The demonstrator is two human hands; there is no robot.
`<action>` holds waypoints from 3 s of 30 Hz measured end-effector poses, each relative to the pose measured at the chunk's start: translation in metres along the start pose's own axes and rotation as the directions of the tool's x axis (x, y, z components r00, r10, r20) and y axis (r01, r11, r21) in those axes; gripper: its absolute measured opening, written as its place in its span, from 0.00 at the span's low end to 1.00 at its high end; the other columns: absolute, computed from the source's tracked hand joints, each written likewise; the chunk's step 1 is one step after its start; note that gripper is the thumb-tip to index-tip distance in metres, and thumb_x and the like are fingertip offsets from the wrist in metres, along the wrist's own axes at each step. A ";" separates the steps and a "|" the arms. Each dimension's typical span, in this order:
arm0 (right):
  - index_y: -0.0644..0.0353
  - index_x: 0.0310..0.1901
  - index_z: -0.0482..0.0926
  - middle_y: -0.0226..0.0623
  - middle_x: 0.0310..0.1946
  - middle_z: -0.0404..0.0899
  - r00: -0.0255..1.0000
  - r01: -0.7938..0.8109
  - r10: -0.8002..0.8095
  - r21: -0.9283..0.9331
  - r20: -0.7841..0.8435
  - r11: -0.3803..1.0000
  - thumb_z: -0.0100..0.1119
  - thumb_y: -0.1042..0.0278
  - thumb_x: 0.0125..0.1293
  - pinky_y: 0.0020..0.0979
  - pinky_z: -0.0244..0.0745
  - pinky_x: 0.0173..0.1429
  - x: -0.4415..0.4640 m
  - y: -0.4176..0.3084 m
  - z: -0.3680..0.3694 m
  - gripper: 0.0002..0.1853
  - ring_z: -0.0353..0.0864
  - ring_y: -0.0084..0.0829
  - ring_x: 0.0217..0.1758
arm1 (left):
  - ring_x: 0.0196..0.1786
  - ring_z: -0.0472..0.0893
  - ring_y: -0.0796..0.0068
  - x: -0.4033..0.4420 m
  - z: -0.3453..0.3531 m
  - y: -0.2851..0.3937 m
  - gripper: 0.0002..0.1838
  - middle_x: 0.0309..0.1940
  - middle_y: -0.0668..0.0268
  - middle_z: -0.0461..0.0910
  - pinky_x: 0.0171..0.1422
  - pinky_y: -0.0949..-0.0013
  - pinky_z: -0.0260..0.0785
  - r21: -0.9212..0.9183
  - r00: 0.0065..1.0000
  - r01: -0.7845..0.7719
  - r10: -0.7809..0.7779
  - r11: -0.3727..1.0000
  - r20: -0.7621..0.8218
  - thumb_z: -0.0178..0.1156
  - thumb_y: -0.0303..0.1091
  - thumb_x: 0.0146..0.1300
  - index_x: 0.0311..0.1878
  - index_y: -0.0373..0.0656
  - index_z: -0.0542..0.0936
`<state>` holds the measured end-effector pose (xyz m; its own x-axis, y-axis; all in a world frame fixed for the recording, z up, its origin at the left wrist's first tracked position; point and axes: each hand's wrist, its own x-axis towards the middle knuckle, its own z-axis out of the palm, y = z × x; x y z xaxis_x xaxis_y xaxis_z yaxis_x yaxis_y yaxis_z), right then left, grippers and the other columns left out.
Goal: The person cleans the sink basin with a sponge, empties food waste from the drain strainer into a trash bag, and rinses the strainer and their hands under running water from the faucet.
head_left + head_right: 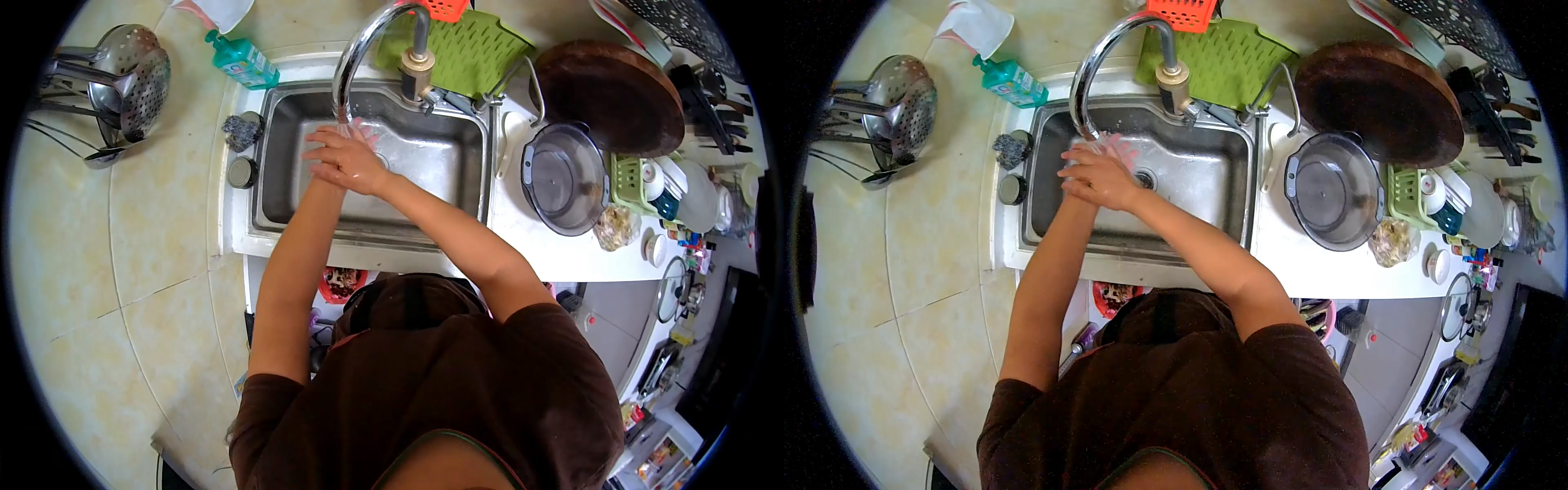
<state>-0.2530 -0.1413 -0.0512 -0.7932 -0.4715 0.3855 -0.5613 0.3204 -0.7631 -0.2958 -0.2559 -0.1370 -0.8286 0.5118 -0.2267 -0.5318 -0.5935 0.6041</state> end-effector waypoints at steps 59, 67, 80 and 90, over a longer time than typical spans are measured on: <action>0.44 0.61 0.72 0.37 0.64 0.67 0.984 0.106 -0.119 -0.098 -0.134 0.990 0.51 0.54 0.65 0.57 0.51 0.68 -0.031 0.007 0.000 0.23 0.62 0.42 0.68 | 0.48 0.79 0.61 0.081 0.013 -0.009 0.23 0.52 0.61 0.78 0.54 0.58 0.69 0.417 0.855 0.260 -0.007 0.871 -0.518 0.50 0.50 0.67 0.59 0.47 0.72; 0.60 0.56 0.74 0.44 0.52 0.76 0.665 -0.747 0.671 -0.327 -0.329 0.579 0.48 0.54 0.69 0.41 0.66 0.59 -0.023 0.180 0.026 0.22 0.74 0.44 0.55 | 0.57 0.72 0.64 0.049 0.048 0.005 0.27 0.57 0.57 0.71 0.61 0.61 0.64 0.093 0.740 0.057 0.020 0.994 -0.673 0.54 0.56 0.65 0.55 0.43 0.77; 0.58 0.57 0.69 0.40 0.47 0.77 0.608 -0.642 0.782 0.664 0.136 0.383 0.45 0.53 0.71 0.37 0.73 0.50 0.041 0.147 0.042 0.21 0.78 0.37 0.47 | 0.66 0.66 0.60 -0.064 0.173 0.004 0.18 0.59 0.59 0.73 0.74 0.54 0.44 0.890 0.792 -0.451 0.431 -0.064 0.433 0.57 0.40 0.63 0.55 0.46 0.79; 0.56 0.51 0.71 0.39 0.44 0.78 0.603 -0.274 0.745 0.951 0.285 -0.142 0.43 0.51 0.72 0.38 0.73 0.51 0.044 0.116 0.055 0.18 0.78 0.36 0.45 | 0.44 0.78 0.55 0.010 0.048 0.025 0.15 0.36 0.57 0.80 0.59 0.58 0.66 0.982 0.898 -0.163 0.399 -0.091 0.186 0.55 0.42 0.63 0.37 0.39 0.80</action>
<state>-0.3399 -0.1699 -0.1517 -0.8294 -0.2796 -0.4836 0.5216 -0.6978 -0.4910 -0.3094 -0.2363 -0.0875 -0.9238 0.3383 0.1796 0.3550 0.5806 0.7327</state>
